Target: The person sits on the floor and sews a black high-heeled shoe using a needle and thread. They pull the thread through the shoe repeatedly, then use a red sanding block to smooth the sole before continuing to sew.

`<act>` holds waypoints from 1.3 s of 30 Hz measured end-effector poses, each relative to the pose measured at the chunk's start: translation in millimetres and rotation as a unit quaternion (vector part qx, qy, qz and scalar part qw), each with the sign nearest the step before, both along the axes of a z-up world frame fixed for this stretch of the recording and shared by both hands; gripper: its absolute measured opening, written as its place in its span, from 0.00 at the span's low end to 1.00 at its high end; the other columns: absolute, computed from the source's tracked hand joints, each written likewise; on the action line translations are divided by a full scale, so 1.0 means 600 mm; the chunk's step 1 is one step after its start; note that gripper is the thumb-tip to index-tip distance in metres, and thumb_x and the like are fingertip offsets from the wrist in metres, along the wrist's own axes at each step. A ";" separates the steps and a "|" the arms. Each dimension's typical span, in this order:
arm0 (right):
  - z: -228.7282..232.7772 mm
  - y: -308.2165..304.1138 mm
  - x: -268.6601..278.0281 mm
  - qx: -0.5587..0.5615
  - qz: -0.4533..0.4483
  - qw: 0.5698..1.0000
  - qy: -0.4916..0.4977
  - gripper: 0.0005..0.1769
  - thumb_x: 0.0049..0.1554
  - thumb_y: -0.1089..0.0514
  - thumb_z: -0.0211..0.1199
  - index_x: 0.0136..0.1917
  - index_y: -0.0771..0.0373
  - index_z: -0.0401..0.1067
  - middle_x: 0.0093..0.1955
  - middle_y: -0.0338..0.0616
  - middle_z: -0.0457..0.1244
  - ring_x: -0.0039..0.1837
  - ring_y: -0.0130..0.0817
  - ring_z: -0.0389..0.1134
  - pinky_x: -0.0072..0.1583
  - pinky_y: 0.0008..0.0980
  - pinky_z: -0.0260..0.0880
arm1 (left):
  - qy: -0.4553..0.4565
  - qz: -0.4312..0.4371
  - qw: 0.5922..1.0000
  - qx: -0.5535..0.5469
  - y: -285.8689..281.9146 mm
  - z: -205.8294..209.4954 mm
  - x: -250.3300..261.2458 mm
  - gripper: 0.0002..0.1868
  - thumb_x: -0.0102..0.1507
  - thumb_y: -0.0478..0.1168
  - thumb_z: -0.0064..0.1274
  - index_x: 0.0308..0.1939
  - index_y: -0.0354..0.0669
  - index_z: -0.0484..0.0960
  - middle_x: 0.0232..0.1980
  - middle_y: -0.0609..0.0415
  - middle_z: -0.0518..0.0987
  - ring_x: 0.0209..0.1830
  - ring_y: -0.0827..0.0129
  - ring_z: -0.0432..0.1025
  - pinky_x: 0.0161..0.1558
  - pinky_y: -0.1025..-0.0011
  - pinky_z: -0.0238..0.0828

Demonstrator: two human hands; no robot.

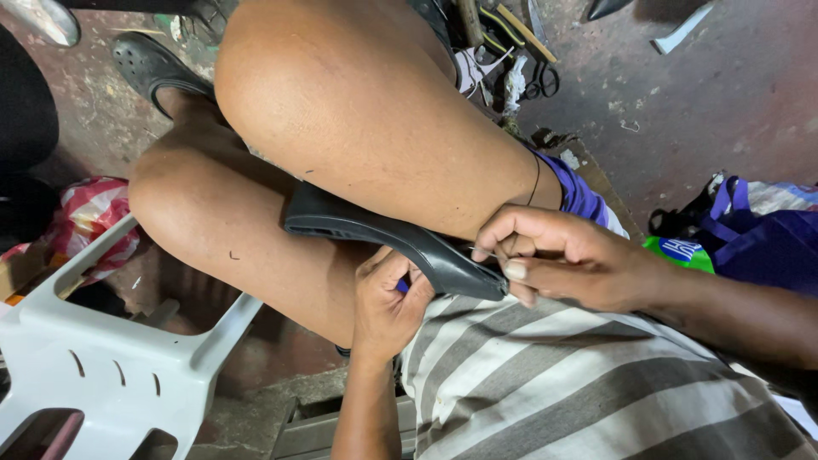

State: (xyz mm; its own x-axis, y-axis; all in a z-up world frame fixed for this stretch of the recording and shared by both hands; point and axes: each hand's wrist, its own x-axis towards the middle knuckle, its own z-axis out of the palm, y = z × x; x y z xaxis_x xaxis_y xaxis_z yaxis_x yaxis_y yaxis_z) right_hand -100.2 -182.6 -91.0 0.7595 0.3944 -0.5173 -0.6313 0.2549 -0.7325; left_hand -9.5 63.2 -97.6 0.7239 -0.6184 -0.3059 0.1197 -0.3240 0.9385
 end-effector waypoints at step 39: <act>0.069 -0.055 0.015 -0.318 0.433 0.835 0.121 0.57 0.55 0.37 0.62 0.84 0.35 0.29 0.50 0.29 0.67 0.45 0.26 0.71 0.53 0.34 0.73 | -0.016 0.016 1.000 0.009 0.011 -0.011 -0.011 0.10 0.59 0.29 0.61 0.31 0.38 0.73 0.28 0.58 0.64 0.29 0.74 0.61 0.33 0.74 0.61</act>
